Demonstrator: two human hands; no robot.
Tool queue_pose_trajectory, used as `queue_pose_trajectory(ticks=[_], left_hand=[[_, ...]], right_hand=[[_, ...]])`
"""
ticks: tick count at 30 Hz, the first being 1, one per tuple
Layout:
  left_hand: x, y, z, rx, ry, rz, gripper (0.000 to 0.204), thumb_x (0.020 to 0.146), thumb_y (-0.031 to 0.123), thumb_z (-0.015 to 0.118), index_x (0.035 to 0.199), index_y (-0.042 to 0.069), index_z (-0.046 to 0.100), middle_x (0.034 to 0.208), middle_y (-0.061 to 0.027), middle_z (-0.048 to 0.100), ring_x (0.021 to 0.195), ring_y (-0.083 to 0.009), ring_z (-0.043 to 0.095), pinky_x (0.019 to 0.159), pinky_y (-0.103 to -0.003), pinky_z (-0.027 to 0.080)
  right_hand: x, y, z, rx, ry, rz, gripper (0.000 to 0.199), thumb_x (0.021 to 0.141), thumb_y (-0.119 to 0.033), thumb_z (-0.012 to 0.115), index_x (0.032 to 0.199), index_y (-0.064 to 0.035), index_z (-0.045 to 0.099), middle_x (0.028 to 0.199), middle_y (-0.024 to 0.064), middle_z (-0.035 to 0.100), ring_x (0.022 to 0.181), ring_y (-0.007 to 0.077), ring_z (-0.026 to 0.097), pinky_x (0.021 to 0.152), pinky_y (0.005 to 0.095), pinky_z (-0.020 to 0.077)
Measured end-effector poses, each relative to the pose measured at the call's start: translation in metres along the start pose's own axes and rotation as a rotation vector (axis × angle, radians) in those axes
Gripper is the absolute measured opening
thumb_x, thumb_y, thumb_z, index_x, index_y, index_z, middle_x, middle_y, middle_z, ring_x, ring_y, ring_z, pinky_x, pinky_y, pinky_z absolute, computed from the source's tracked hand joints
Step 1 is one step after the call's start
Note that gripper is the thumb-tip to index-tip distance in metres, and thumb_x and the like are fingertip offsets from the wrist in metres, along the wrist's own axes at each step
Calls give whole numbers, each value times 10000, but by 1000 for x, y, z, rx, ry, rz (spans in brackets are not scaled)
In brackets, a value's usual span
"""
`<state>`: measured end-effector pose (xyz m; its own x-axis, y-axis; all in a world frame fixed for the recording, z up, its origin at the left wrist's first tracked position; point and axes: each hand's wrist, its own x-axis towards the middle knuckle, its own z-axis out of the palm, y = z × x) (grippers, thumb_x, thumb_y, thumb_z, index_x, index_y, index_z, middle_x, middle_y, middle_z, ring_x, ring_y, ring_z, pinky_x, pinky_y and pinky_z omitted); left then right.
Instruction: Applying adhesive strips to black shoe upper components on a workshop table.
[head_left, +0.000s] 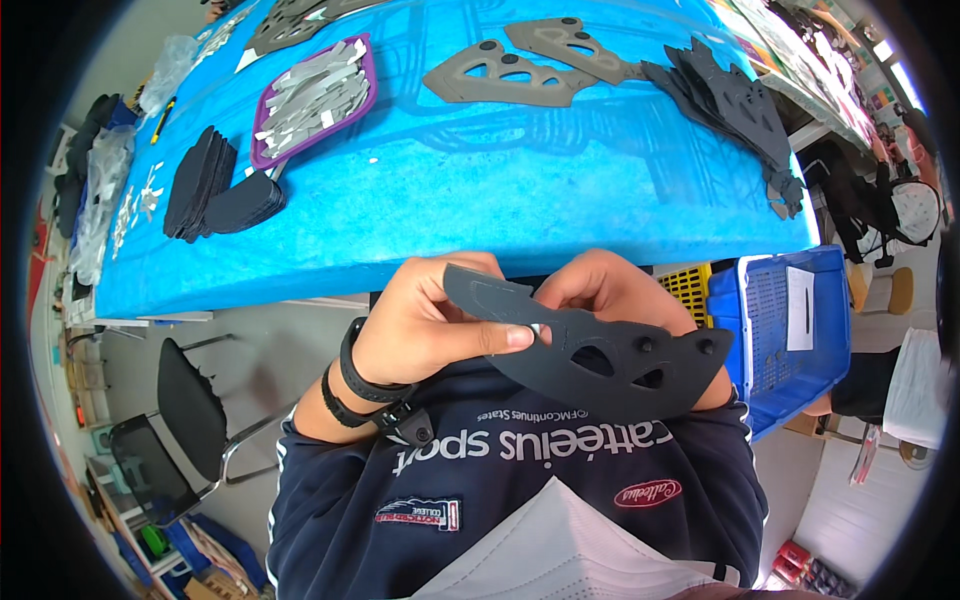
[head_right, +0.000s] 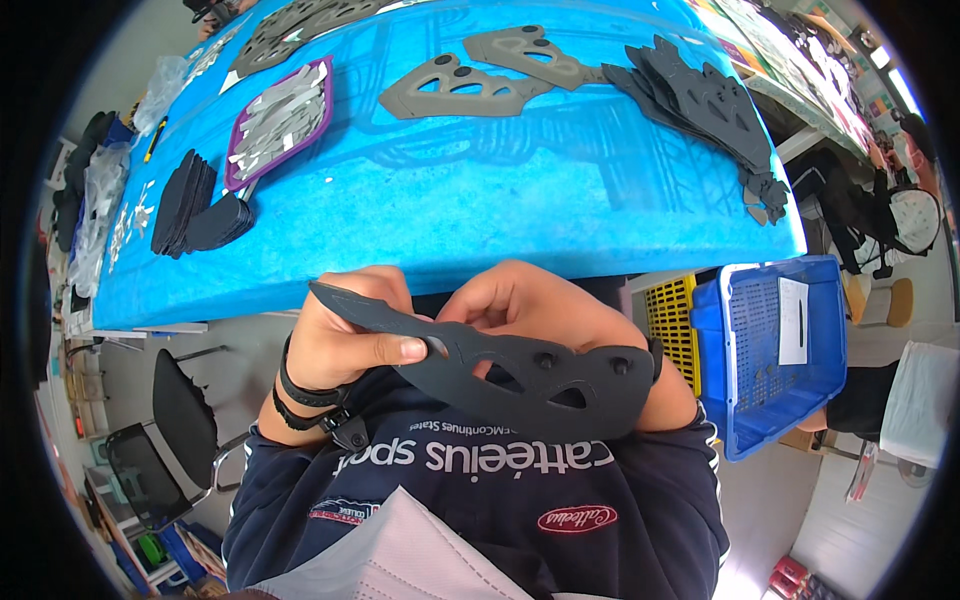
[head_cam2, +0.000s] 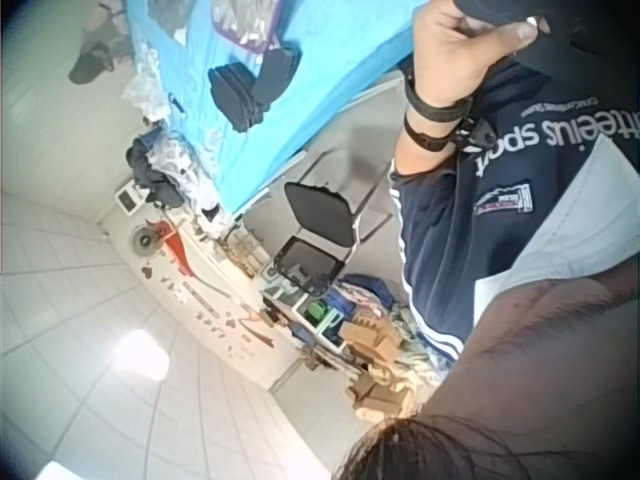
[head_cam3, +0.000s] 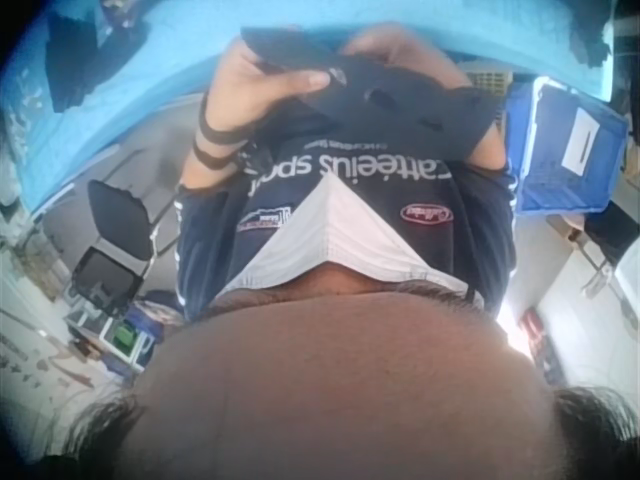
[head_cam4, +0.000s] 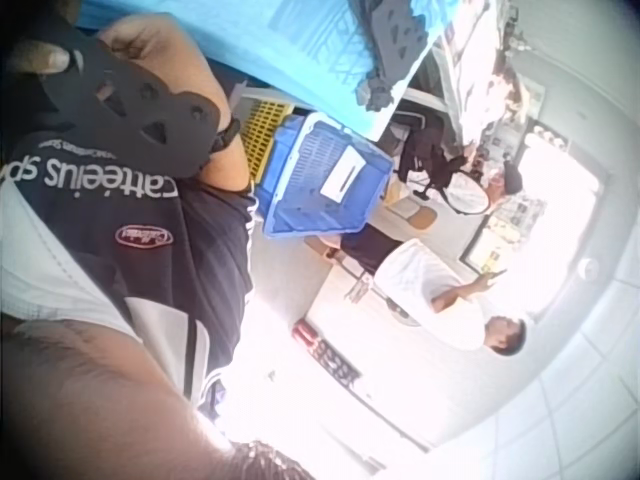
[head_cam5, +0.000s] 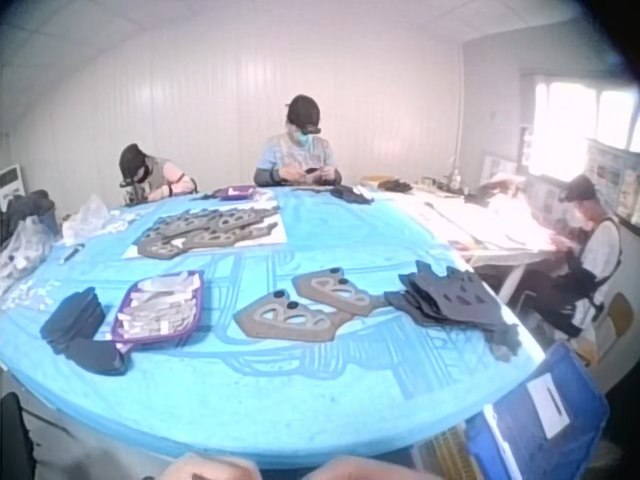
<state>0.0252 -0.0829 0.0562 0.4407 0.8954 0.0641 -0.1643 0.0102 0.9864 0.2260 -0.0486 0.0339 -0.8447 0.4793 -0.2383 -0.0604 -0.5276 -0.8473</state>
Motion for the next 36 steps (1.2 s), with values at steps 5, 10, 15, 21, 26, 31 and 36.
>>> queue_pose_trajectory(ticks=[5,10,15,21,26,31,36], left_hand=[[1,-7,1,41,83,30,150,638,8,713,629,10,564,647,-46,535,563,-88,483,489,-216,345],[-3,-15,-4,-13,57,-17,196,592,-29,722,610,-2,529,632,-74,499,529,-100,433,452,-231,319],[-3,-17,-1,-112,79,35,190,614,-49,695,622,5,513,635,-78,489,558,-113,442,471,-233,338],[-5,-13,2,-191,113,89,139,707,4,669,675,15,534,750,-100,595,714,-148,566,581,-241,431],[-6,-12,4,-163,141,120,129,717,-10,655,691,5,530,761,-127,608,716,-155,574,577,-251,437],[-5,-14,3,-119,152,158,131,717,3,661,693,2,533,736,-109,602,687,-138,570,641,-267,469],[-4,-14,5,-55,181,164,132,721,20,664,692,4,537,691,-75,579,665,-102,556,763,-305,483]], right_hand=[[1,5,-6,25,-43,-211,188,724,-64,655,877,36,612,777,53,625,661,64,574,572,162,443],[7,15,-3,-245,52,-503,173,737,-71,638,886,13,609,796,65,622,679,87,570,577,191,435],[5,10,-1,-695,169,-794,160,764,-95,602,899,-8,601,781,93,612,669,166,570,589,257,434],[-18,-2,12,-741,240,-567,144,778,-46,547,905,1,596,872,117,596,816,202,563,695,278,445],[-23,22,8,-577,214,-651,255,792,-136,545,1041,-80,534,1006,78,543,924,148,529,777,250,425],[-29,-3,24,-695,297,-413,253,800,-85,547,1046,-27,535,1007,105,542,910,194,533,791,266,427],[-27,-8,21,-692,259,-304,238,805,-119,561,1022,-23,543,993,100,546,907,174,529,777,252,418]])
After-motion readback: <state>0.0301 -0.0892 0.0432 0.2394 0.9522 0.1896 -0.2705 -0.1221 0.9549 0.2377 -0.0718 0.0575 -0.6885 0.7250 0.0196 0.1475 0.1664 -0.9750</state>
